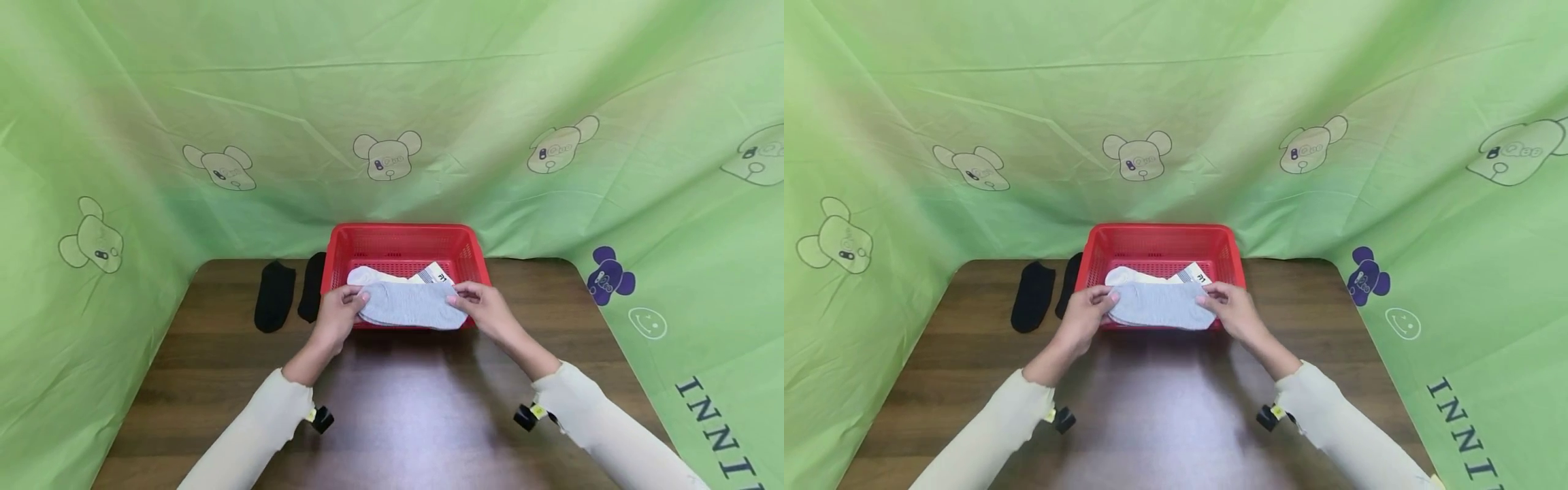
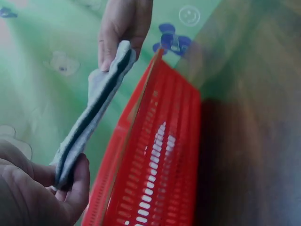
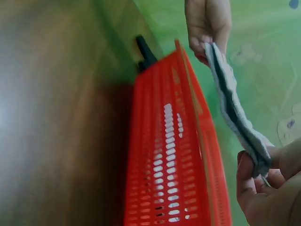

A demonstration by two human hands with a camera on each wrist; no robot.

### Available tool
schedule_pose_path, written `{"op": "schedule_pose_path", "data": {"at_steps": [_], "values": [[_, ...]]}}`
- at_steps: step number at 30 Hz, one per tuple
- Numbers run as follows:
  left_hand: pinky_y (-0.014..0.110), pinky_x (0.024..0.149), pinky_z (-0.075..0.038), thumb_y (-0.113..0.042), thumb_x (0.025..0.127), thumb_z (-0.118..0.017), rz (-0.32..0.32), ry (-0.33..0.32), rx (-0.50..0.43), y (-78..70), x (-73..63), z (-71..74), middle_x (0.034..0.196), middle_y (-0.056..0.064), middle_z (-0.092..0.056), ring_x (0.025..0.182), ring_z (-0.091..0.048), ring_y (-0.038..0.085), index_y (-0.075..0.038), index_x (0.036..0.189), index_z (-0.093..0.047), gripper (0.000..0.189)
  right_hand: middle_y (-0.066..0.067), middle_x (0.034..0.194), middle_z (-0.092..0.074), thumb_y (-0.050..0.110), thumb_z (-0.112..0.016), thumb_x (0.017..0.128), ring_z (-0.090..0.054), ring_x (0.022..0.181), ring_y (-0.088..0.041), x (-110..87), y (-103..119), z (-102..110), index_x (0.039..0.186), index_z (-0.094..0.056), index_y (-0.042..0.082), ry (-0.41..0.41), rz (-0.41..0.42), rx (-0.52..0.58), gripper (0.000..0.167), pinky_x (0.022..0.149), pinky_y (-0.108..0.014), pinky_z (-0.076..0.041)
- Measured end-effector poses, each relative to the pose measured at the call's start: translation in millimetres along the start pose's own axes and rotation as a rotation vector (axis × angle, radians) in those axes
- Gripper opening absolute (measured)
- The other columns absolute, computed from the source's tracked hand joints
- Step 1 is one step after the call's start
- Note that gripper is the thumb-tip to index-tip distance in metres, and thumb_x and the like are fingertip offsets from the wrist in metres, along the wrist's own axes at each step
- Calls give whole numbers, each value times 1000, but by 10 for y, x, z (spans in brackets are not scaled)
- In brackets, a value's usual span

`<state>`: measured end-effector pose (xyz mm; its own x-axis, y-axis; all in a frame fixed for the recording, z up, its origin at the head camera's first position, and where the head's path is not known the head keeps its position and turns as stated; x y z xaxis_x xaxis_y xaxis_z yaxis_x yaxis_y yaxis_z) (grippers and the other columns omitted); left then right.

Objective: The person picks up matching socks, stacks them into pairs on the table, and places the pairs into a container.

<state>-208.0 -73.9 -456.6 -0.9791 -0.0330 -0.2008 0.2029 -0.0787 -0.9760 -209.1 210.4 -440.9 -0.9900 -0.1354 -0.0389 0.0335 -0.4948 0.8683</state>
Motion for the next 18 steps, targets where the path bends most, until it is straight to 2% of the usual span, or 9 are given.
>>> {"op": "schedule_pose_path", "data": {"at_steps": [3,6,8,14,18], "values": [[21,64,-53,-7,99,-65,16,-29,44,-48,148,0,113,20,-70,78,-60,10,6,127,-65,31,-26,122,-70,16,-68,99,-70,109,-31,176,8,-16,130,-63,-7,-9,-23,-64,39,95,-33,-56],[23,67,-54,-5,98,-65,15,-62,73,-64,287,-22,115,22,-69,82,-62,14,5,128,-65,31,-26,126,-68,14,-64,100,-66,117,-36,338,17,-46,135,-61,-7,-7,-38,-107,40,102,-45,-53],[23,68,-55,-4,98,-65,6,-91,102,-50,379,-47,114,22,-69,84,-62,15,5,128,-65,31,-26,125,-68,10,-62,99,-66,115,-35,445,6,-66,135,-61,-6,-8,-52,-115,40,100,-43,-53],[19,63,-47,-1,94,-66,-13,-154,196,5,620,-119,105,21,-72,81,-62,15,4,118,-71,25,-26,120,-69,6,-63,95,-65,107,-32,723,-97,-94,128,-65,-6,-29,-110,-134,35,84,-26,-50],[23,63,-48,-3,94,-66,-4,-186,285,7,739,-145,103,19,-74,82,-63,18,2,113,-73,21,-24,117,-71,7,-68,93,-67,106,-31,844,-171,-109,123,-68,-4,-41,-126,-187,31,78,-23,-49]]}}
Point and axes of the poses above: each hand's wrist, its own x-axis towards the middle knuckle, its own z-axis out of the back of the hand, y = z × x, the point moved 2 cm from there along x, towards the middle knuckle
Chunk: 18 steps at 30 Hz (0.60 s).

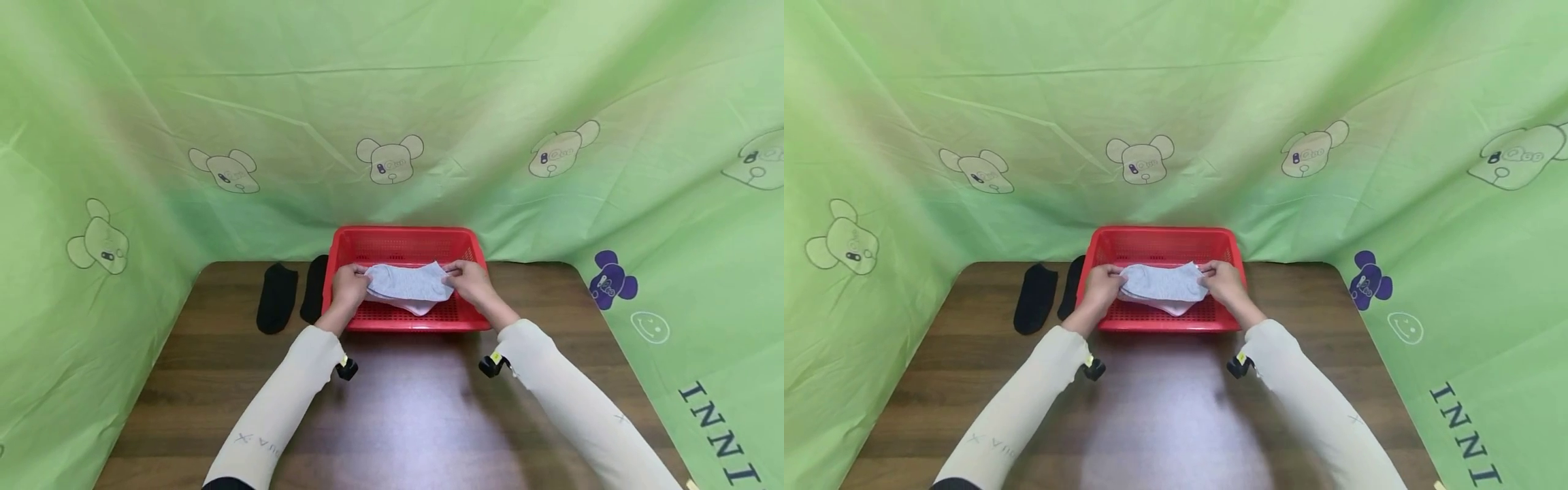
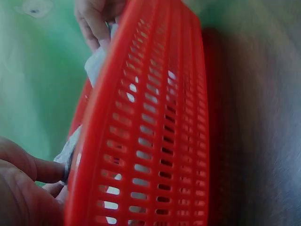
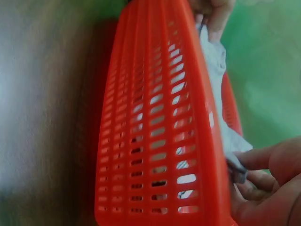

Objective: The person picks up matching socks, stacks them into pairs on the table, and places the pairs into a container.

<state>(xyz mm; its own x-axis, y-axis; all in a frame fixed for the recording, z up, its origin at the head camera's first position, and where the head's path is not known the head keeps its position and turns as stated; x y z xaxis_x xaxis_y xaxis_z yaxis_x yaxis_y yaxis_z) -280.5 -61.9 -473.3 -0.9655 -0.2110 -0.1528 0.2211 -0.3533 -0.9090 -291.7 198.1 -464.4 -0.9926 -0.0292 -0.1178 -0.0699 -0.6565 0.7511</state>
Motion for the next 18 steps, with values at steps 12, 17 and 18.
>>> {"op": "schedule_pose_path", "data": {"at_steps": [12,17,18], "values": [[41,82,-58,3,85,-57,-60,-23,260,16,125,-156,100,18,-76,97,-70,32,2,101,-76,25,-22,107,-74,7,-72,89,-68,103,-31,129,-78,-131,112,-70,-2,-43,-5,-109,24,86,-37,-55],[40,83,-58,4,86,-55,-38,-7,286,76,153,-178,101,19,-75,97,-70,31,3,101,-74,24,-23,103,-74,5,-71,89,-70,101,-33,159,-135,-167,109,-71,-3,-64,17,-127,21,85,-39,-57],[39,83,-58,4,87,-54,-36,-6,287,90,157,-183,101,19,-74,97,-69,30,4,101,-73,23,-23,102,-74,5,-71,89,-70,99,-33,159,-146,-177,108,-71,-3,-69,24,-131,21,84,-39,-57]]}}
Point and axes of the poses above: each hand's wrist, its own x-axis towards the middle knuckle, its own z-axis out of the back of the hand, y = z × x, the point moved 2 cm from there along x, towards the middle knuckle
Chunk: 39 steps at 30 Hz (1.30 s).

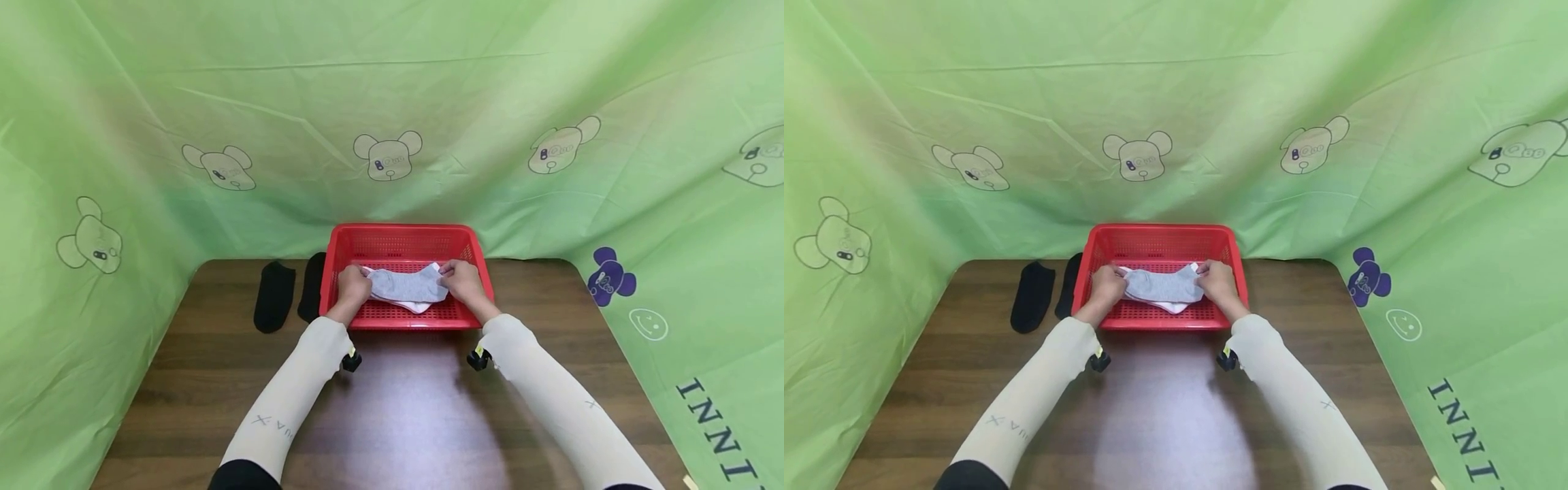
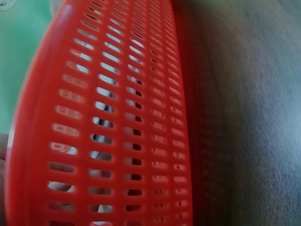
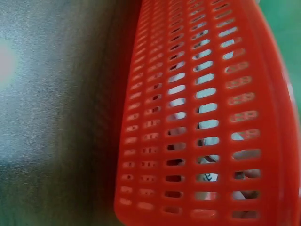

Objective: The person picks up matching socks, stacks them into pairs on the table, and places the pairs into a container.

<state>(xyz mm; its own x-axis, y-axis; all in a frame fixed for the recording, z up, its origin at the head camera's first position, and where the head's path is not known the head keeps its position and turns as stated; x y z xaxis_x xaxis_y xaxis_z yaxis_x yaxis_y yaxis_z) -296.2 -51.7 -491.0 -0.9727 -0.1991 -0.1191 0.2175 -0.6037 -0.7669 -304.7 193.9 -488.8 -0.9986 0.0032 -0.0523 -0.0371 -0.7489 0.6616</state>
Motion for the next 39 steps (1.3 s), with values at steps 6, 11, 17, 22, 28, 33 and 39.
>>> {"op": "schedule_pose_path", "data": {"at_steps": [6,11,17,22,28,33,39], "values": [[28,55,-36,7,85,-51,-67,12,35,35,-37,-30,65,6,-49,64,-43,18,-2,71,-58,17,-22,97,-75,5,-72,88,-71,94,-33,-22,-45,-63,103,-70,-4,-21,38,-45,18,83,-41,-57],[35,57,-43,8,83,-54,-221,28,167,-6,-124,-36,66,10,-50,63,-48,22,-3,67,-52,19,-22,95,-73,7,-71,88,-69,90,-34,-18,-47,-65,105,-70,-5,-23,86,-160,21,82,-45,-56],[51,85,-56,-2,91,-59,-294,29,352,-113,-219,9,105,25,-63,99,-65,41,8,96,-67,13,-22,96,-67,12,-71,88,-63,87,-33,-38,-39,1,109,-68,-7,-7,118,-296,28,80,-48,-55],[52,87,-55,-13,94,-63,-368,74,384,-182,-368,102,111,27,-61,105,-62,40,9,104,-67,24,-23,98,-67,13,-73,89,-63,89,-34,-170,-97,111,110,-68,-8,-39,176,-243,30,81,-49,-54],[50,94,-50,-18,95,-66,-395,67,325,-83,-539,361,118,24,-60,114,-56,39,6,120,-67,35,-22,103,-68,9,-71,91,-67,94,-34,-503,-177,378,109,-69,-6,-110,254,-140,25,85,-49,-56],[54,96,-47,-17,97,-63,-388,17,257,101,-569,812,125,27,-54,118,-51,43,6,124,-64,36,-20,106,-66,9,-67,95,-67,95,-33,-713,-289,687,110,-68,-4,-153,284,-161,20,83,-48,-58],[61,101,-42,-21,103,-52,-342,0,313,371,-571,1467,133,34,-48,125,-44,51,10,130,-58,42,-23,114,-64,10,-62,99,-63,103,-38,-654,-181,1128,116,-66,-6,-116,289,-250,23,87,-52,-57]]}}
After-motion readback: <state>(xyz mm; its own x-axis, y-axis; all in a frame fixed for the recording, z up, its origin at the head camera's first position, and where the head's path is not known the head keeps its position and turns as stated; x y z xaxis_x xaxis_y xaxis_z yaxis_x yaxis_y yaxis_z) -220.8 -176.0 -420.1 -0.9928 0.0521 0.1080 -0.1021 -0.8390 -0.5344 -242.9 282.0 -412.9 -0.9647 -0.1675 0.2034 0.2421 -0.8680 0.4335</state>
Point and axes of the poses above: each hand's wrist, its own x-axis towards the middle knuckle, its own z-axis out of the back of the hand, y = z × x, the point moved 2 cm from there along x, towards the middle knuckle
